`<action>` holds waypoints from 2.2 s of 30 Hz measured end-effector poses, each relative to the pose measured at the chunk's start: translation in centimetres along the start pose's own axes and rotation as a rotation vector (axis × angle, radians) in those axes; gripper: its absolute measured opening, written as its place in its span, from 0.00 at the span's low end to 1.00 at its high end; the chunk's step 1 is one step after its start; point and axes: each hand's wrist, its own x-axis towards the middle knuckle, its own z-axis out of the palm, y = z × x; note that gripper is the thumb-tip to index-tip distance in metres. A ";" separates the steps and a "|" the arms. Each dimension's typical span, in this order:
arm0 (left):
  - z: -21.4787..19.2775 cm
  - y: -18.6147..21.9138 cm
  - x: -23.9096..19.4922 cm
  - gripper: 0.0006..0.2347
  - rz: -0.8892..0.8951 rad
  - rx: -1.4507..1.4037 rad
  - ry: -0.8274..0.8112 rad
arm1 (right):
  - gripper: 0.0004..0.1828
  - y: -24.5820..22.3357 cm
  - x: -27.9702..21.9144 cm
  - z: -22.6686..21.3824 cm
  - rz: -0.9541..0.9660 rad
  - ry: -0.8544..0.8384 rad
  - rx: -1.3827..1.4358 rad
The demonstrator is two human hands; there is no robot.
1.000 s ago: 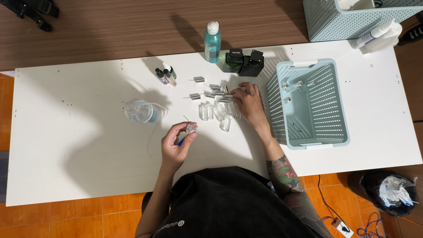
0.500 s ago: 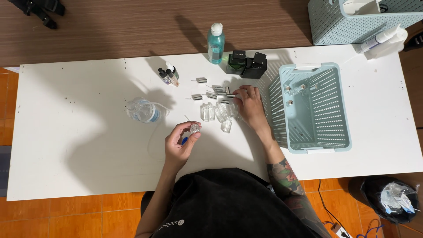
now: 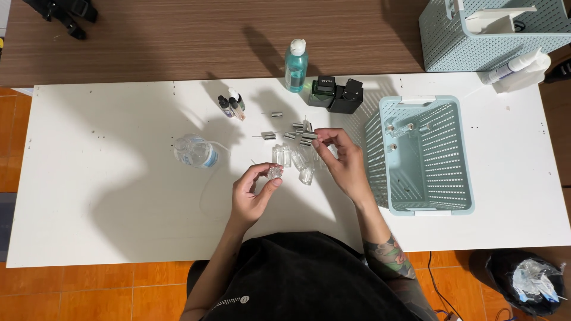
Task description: Assembling small perfume sample vials by attaching sprayer heads and using a syringe to handle liquid.
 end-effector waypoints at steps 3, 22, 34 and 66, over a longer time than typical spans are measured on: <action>0.3 0.5 0.1 0.11 0.010 -0.010 -0.007 | 0.14 -0.9 -0.2 0.2 -0.028 0.034 0.062; 1.6 1.9 1.4 0.11 0.032 -0.038 -0.042 | 0.10 -6.2 0.0 -0.1 -0.343 0.008 0.121; 2.0 2.2 1.7 0.12 0.013 -0.047 -0.043 | 0.11 -6.1 -0.1 0.3 -0.443 -0.065 0.102; 2.2 1.9 1.5 0.09 0.017 -0.059 -0.058 | 0.07 -7.0 -0.4 1.3 -0.556 -0.154 0.000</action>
